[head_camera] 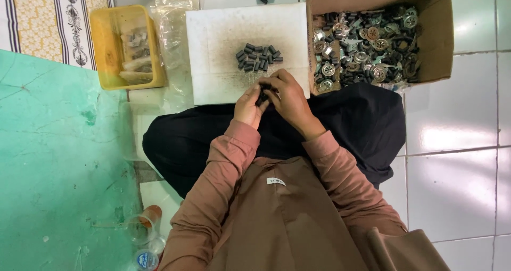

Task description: The person sorts various small metal and plastic components from a large cardboard box, placing them into a plastic bag and onto a white board.

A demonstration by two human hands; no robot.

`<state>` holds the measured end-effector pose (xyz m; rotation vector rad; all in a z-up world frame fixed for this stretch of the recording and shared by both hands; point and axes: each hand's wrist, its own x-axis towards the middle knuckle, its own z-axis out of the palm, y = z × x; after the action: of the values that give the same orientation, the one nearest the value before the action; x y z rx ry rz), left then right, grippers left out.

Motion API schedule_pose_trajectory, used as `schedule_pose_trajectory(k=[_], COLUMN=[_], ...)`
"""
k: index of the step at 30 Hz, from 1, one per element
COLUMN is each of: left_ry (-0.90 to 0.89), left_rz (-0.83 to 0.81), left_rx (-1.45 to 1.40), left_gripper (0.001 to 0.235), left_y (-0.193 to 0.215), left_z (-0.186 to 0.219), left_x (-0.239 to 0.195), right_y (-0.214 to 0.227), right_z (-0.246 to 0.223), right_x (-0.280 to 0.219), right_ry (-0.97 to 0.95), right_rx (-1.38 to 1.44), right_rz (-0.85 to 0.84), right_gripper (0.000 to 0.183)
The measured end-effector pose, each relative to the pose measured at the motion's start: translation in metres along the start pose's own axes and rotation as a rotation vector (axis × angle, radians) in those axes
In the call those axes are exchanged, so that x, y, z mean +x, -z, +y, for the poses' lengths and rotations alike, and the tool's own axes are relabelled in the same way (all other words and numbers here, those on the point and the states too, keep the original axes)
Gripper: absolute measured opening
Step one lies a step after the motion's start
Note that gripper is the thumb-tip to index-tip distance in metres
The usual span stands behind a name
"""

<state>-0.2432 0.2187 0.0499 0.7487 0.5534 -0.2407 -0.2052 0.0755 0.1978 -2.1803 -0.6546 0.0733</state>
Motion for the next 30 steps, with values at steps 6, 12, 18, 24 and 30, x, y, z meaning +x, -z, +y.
schedule_pose_trajectory(k=[6,12,18,24,30], left_ry=[-0.026,-0.145,-0.267,-0.262,-0.297], left_rz=[-0.006,0.027,0.057,0.040,-0.003], left_rx=[0.083,0.316,0.385,0.271,0.362], left_gripper=[0.036,0.039,0.035,0.037,0.034], left_y=[-0.023,-0.037,-0.034,-0.040,-0.028], left_z=[0.019,0.047,0.056,0.069,0.067], left_x=[0.002,0.012,0.044,0.045,0.050], right_y=[0.000,-0.010,-0.007,-0.010,-0.011], right_z=[0.030,0.061,0.050,0.051,0.053], right_x=[0.008,0.015,0.021,0.019,0.017], right_ry=[-0.081,-0.211,-0.160,-0.143,-0.097], right_rx=[0.183,0.195,0.100,0.131,0.114], right_rz=[0.032,0.176,0.208,0.238,0.220], right_gripper=[0.023,0.020,0.017,0.022,0.020])
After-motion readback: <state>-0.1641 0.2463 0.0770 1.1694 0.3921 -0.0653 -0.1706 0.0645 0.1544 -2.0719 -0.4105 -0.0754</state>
